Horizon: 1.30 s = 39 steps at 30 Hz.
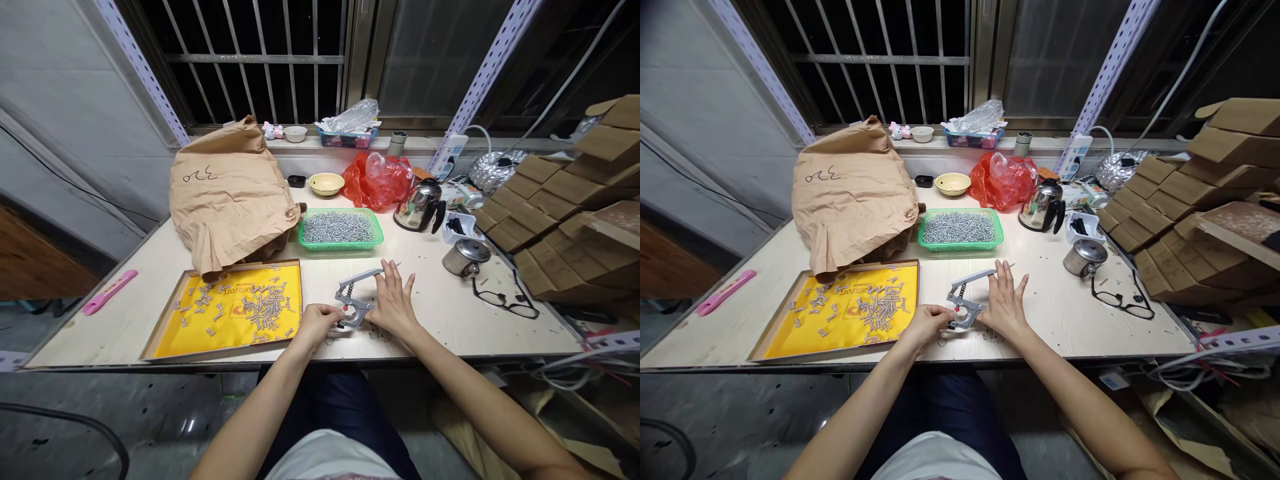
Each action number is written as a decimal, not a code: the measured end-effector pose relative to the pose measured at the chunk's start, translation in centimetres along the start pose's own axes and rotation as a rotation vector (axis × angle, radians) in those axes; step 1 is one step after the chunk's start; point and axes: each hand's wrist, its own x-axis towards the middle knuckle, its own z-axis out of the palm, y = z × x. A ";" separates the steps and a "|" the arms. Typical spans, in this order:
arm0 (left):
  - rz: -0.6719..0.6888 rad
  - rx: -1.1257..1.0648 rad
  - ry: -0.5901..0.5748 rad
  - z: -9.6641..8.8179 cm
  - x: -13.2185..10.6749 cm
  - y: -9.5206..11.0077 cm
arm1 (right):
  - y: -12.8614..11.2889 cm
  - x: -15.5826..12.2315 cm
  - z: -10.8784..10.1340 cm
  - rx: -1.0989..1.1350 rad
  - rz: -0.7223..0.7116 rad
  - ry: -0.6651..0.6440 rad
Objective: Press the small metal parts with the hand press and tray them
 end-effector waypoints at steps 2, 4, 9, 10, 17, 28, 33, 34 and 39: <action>-0.002 0.017 0.006 0.1 0.1 -0.2 | 0.1 -0.1 0.0 -0.005 0.004 0.004; -0.002 0.015 0.009 0.3 0.1 -0.3 | 0.2 -0.2 0.0 -0.010 0.012 0.006; 0.027 0.011 -0.002 0.7 -0.5 -0.1 | 0.4 -0.2 0.0 -0.006 0.019 0.002; 0.033 0.008 -0.006 0.7 -0.5 0.0 | 0.4 -0.2 -0.1 0.000 0.016 0.004; 0.049 0.008 0.004 0.6 -0.3 -0.5 | 0.4 -0.1 -0.3 0.047 -0.020 0.036; -0.033 -0.073 -0.017 0.2 -0.4 0.0 | 0.9 0.1 0.1 0.036 -0.096 0.129; -0.087 -0.103 -0.016 -0.1 -0.3 0.4 | 0.9 0.0 1.4 0.006 -0.089 0.110; -0.090 -0.099 -0.029 -0.2 -0.2 0.4 | 0.9 0.0 1.5 0.003 -0.090 0.106; -0.091 -0.118 -0.091 -0.3 -0.1 0.9 | 0.6 0.0 1.8 -0.014 -0.089 0.080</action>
